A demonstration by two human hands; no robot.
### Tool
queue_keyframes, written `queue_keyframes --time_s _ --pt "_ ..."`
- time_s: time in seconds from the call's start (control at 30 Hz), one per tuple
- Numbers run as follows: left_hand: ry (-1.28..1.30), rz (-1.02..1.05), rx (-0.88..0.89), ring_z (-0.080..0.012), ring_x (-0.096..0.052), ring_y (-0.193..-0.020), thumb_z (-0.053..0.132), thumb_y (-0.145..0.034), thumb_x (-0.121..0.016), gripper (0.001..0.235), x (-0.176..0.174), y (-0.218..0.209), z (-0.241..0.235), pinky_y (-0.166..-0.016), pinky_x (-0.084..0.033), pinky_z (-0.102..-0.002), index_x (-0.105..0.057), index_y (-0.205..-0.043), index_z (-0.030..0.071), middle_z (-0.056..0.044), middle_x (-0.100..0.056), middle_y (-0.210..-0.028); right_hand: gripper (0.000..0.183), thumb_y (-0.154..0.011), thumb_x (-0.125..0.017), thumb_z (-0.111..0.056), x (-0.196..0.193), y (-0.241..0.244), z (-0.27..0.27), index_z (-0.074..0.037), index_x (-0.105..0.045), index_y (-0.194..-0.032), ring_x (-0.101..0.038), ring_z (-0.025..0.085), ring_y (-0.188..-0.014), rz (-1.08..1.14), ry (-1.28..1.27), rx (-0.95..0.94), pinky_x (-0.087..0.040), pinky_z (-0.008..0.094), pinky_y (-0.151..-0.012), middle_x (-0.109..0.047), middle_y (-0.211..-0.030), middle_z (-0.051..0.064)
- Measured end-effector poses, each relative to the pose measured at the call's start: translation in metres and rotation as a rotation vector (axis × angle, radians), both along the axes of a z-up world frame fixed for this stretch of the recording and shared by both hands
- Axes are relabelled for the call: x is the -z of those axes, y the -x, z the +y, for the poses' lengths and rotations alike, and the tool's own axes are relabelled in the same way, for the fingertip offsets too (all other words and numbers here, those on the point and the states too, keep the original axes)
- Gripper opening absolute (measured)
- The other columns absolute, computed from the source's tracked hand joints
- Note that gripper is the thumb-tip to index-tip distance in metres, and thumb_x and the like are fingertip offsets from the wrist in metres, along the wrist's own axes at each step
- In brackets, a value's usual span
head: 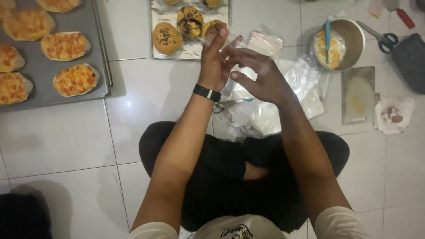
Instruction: The person sits on the floor and packages round baked buns into clear plastic bags. They open a bag, place a bun inside, and seal it before setting it aside. This process is repeated for multiple buns taken from a nearby tray.
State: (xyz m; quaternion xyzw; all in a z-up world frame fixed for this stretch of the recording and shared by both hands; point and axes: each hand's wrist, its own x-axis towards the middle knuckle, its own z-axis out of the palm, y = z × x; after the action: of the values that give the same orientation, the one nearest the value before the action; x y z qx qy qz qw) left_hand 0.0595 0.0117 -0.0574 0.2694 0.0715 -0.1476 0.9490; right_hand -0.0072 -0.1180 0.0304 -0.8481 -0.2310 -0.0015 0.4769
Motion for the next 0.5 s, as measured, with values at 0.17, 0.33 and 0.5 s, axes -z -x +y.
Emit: queue_keyframes --time_s 0.17,0.33,0.5 --pt "0.081 -0.081 -0.014 -0.0233 -0.061 -0.103 0.024 -0.083 -0.087 0.029 -0.009 -0.006 -0.001 -0.101 -0.051 -0.052 -0.067 -0.1 0.015 -0.003 -0.057 -0.105 0.045 -0.104 -0.076 -0.015 0.029 -0.01 -0.012 0.003 -0.054 -0.14 -0.055 0.042 -0.142 -0.244 0.183 -0.009 -0.051 0.051 -0.115 -0.049 -0.154 0.024" --pt "0.056 0.029 -0.017 -0.0464 -0.068 -0.11 0.038 -0.089 -0.079 0.034 0.001 -0.012 0.002 -0.088 -0.056 -0.053 -0.066 -0.107 0.012 -0.01 -0.064 -0.122 0.05 -0.106 -0.07 -0.02 0.006 -0.014 -0.008 0.003 -0.05 -0.145 -0.07 0.042 -0.117 -0.282 0.303 -0.071 -0.06 0.05 -0.088 -0.063 -0.139 0.023" --pt "0.267 -0.071 0.006 -0.0349 -0.062 -0.117 0.052 -0.093 -0.074 0.048 -0.001 -0.022 0.018 -0.098 -0.053 -0.049 -0.064 -0.119 0.013 -0.01 -0.063 -0.122 0.045 -0.108 -0.053 -0.038 -0.001 -0.004 -0.025 -0.002 -0.064 -0.131 -0.068 0.038 -0.128 -0.132 0.002 -0.08 -0.057 0.047 -0.107 -0.067 -0.136 0.019"
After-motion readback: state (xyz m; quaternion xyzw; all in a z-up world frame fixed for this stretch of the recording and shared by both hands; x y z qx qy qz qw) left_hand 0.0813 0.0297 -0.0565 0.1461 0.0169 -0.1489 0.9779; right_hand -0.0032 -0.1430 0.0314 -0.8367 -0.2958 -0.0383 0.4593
